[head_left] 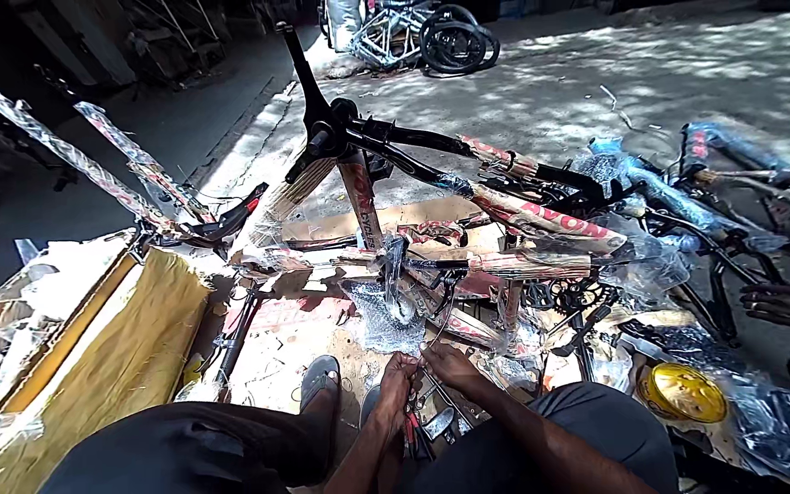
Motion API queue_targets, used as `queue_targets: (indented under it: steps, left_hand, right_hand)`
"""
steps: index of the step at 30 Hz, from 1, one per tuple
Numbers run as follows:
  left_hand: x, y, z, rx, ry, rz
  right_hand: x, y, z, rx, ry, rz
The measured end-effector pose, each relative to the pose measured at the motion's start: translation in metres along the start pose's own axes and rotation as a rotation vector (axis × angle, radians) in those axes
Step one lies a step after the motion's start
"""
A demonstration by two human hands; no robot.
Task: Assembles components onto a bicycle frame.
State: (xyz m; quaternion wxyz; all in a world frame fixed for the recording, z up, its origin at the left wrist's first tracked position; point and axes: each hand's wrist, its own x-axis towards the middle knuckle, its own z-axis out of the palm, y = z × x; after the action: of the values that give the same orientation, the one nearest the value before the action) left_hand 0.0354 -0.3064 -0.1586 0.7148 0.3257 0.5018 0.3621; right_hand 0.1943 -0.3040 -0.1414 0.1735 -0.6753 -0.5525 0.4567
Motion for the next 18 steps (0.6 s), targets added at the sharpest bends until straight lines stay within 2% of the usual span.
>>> queue_targets:
  steps: [3,7,10,12,14,18]
  left_hand:
    - [0.004,0.005,0.001,0.043,0.0,0.002]
    - [0.003,0.006,0.007,0.063,-0.025,0.004]
    - [0.002,0.012,0.013,0.036,-0.045,-0.004]
    - [0.003,0.015,0.013,0.009,-0.041,-0.009]
    - [0.004,0.013,0.01,0.021,-0.045,-0.009]
    - [0.007,0.009,0.013,0.062,-0.045,0.002]
  right_hand:
    - [0.003,-0.001,-0.006,-0.016,0.119,-0.03]
    - [-0.003,-0.001,0.004,-0.149,-0.022,-0.05]
    - [-0.003,-0.002,-0.005,-0.026,-0.012,-0.008]
    - [0.001,0.003,-0.011,0.114,0.097,-0.011]
    - [0.006,0.005,-0.016,0.146,0.185,-0.042]
    - [0.005,0.001,-0.013,-0.074,-0.033,-0.106]
